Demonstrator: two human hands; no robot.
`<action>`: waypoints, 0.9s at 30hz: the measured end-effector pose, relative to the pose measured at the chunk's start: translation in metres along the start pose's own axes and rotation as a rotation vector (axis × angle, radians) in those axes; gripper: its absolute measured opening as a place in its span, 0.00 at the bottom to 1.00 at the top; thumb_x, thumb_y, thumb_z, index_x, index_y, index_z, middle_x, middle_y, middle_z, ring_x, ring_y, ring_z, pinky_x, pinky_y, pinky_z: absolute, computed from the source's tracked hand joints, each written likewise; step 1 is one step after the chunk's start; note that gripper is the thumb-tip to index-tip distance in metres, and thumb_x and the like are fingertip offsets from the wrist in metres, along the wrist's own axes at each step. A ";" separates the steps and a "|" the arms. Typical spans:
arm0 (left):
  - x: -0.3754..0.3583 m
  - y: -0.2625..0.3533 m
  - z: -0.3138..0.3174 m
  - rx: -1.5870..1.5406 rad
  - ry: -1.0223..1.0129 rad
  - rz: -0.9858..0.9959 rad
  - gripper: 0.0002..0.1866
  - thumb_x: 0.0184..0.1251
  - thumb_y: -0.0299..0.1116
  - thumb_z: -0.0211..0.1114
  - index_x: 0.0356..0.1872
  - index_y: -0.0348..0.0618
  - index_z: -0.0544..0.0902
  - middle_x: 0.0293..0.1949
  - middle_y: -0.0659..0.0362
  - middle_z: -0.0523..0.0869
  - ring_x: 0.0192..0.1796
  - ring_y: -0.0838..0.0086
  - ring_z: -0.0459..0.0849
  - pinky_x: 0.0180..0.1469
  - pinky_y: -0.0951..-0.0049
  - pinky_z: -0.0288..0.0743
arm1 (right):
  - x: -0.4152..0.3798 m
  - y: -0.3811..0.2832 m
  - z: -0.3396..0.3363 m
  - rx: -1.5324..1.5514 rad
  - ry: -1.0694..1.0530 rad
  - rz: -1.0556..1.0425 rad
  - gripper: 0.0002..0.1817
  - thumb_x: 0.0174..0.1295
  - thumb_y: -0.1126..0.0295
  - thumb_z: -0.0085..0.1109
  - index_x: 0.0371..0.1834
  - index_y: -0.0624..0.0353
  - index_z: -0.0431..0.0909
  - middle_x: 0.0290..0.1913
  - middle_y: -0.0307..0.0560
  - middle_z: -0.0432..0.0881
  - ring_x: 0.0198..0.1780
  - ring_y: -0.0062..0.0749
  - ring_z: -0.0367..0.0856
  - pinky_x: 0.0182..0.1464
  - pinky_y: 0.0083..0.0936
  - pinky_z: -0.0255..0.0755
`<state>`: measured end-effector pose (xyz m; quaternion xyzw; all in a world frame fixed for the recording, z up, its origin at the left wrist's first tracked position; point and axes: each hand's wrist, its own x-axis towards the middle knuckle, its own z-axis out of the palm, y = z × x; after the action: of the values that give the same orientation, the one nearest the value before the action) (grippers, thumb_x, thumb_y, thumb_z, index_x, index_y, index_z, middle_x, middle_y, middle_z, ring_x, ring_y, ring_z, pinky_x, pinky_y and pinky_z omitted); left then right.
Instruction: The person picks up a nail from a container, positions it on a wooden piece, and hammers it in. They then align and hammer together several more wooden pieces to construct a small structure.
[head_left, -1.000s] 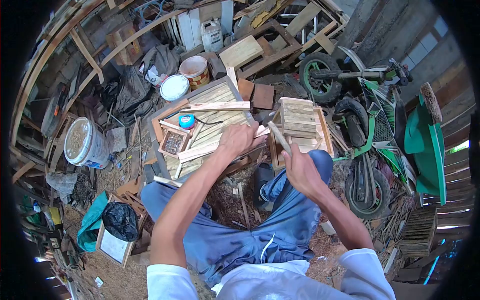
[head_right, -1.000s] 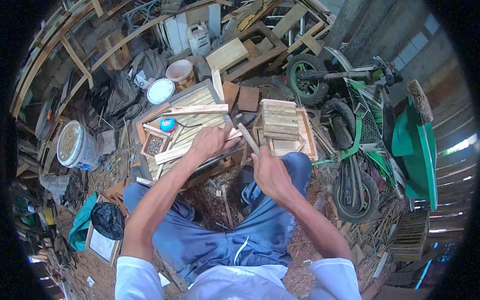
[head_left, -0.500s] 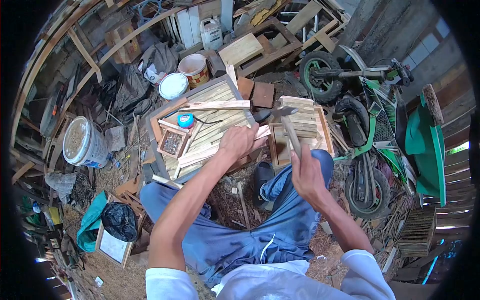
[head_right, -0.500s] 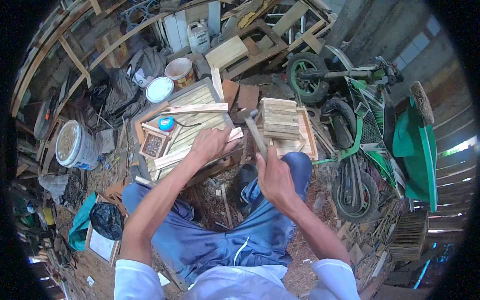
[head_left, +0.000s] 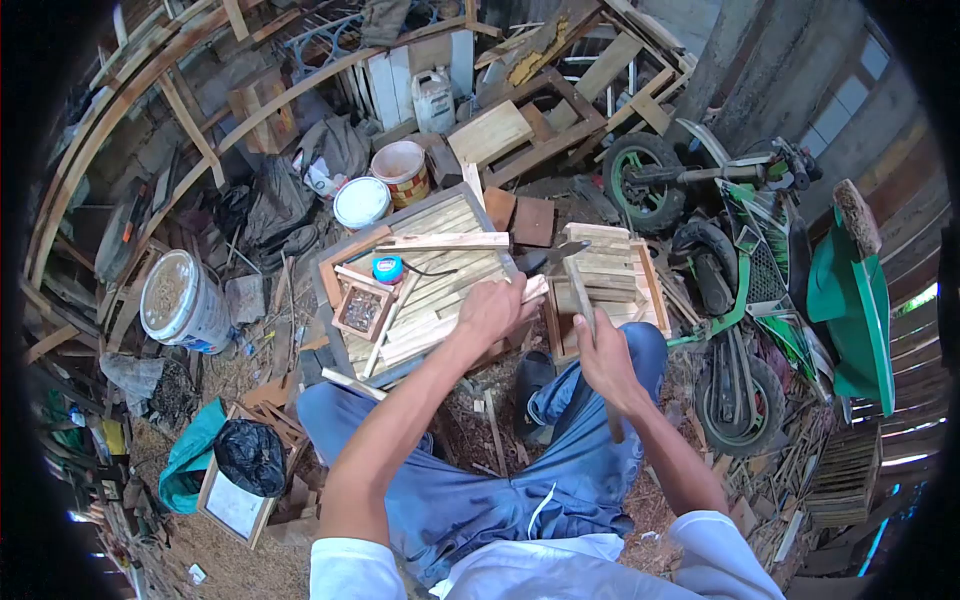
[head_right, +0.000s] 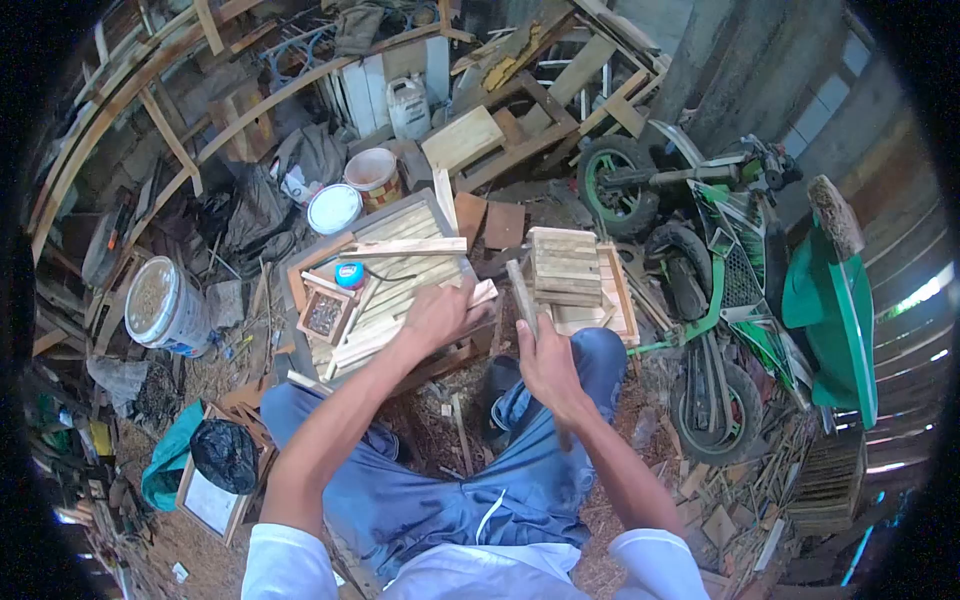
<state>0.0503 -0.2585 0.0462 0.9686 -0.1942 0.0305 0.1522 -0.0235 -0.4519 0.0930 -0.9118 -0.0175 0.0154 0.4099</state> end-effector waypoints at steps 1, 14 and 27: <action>-0.004 0.005 0.000 -0.018 -0.005 -0.017 0.26 0.71 0.54 0.57 0.46 0.35 0.75 0.23 0.42 0.85 0.29 0.47 0.87 0.32 0.52 0.80 | 0.000 -0.001 0.001 0.032 0.021 -0.001 0.19 0.76 0.59 0.45 0.44 0.69 0.69 0.25 0.67 0.78 0.29 0.63 0.80 0.32 0.48 0.70; -0.032 0.041 -0.042 -0.932 0.046 -0.235 0.20 0.73 0.32 0.56 0.60 0.30 0.71 0.50 0.36 0.82 0.49 0.49 0.85 0.51 0.59 0.77 | 0.039 0.021 0.063 0.556 0.153 -0.068 0.24 0.58 0.61 0.73 0.44 0.65 0.71 0.38 0.54 0.85 0.42 0.36 0.87 0.45 0.31 0.79; -0.051 0.044 -0.133 -0.174 0.518 0.171 0.25 0.60 0.33 0.71 0.59 0.42 0.78 0.49 0.50 0.82 0.55 0.53 0.80 0.62 0.52 0.68 | 0.036 -0.018 0.005 0.390 0.085 -0.282 0.25 0.52 0.69 0.74 0.48 0.61 0.70 0.46 0.48 0.85 0.46 0.32 0.84 0.49 0.32 0.77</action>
<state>-0.0139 -0.2375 0.1793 0.8920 -0.2315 0.2731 0.2761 0.0120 -0.4346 0.1028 -0.8039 -0.1241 -0.0773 0.5765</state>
